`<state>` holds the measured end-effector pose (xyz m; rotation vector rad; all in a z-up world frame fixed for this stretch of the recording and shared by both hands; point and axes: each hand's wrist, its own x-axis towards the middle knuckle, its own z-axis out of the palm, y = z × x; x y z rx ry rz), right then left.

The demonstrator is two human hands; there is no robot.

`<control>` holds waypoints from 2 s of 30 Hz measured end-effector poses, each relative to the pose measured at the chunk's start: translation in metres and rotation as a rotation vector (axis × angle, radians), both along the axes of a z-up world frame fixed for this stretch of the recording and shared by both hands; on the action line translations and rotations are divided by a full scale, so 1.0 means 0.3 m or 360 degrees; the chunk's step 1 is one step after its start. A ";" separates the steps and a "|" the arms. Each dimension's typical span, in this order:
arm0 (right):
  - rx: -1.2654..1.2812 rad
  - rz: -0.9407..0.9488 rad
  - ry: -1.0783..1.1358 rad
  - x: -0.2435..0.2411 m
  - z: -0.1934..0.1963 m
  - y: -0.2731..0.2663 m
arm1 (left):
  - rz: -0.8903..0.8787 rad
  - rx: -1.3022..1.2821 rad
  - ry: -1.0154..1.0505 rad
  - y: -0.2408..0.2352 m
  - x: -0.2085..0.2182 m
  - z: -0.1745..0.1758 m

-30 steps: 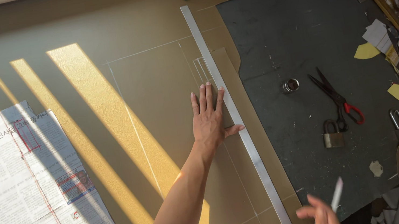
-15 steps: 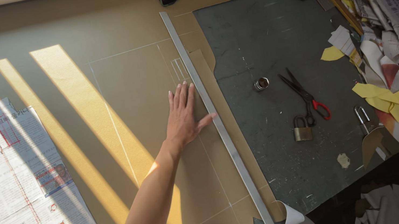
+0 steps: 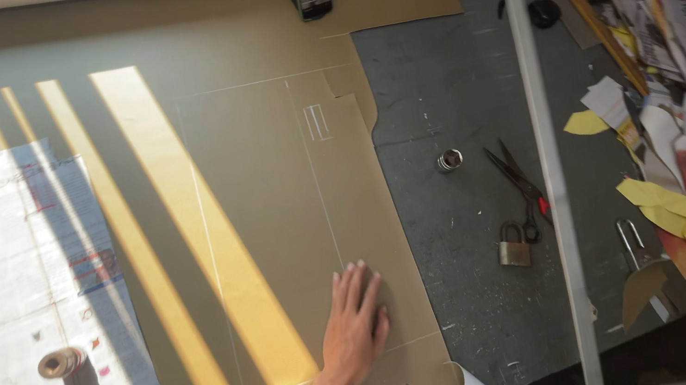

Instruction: The person marks lines on a newspaper and a large cardboard sheet using a ruler and a white marker, then cuts along the marked lines with scissors. The person handles the newspaper, cardboard, ruler, marker, and scissors throughout the task.

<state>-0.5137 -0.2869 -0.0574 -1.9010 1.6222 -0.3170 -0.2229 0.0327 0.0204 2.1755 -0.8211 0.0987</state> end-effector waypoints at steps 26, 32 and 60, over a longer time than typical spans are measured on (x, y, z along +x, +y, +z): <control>-0.0483 0.1250 -0.0510 0.513 0.203 -0.611 | 0.0822 0.0334 -0.0146 -0.186 -0.351 0.002; -0.0471 0.1285 -0.0307 0.568 0.261 -0.577 | 0.0863 0.0352 -0.0116 -0.200 -0.355 -0.001; -0.0290 0.1656 -0.0524 0.579 0.287 -0.384 | 0.0882 0.0378 -0.0111 -0.203 -0.353 -0.027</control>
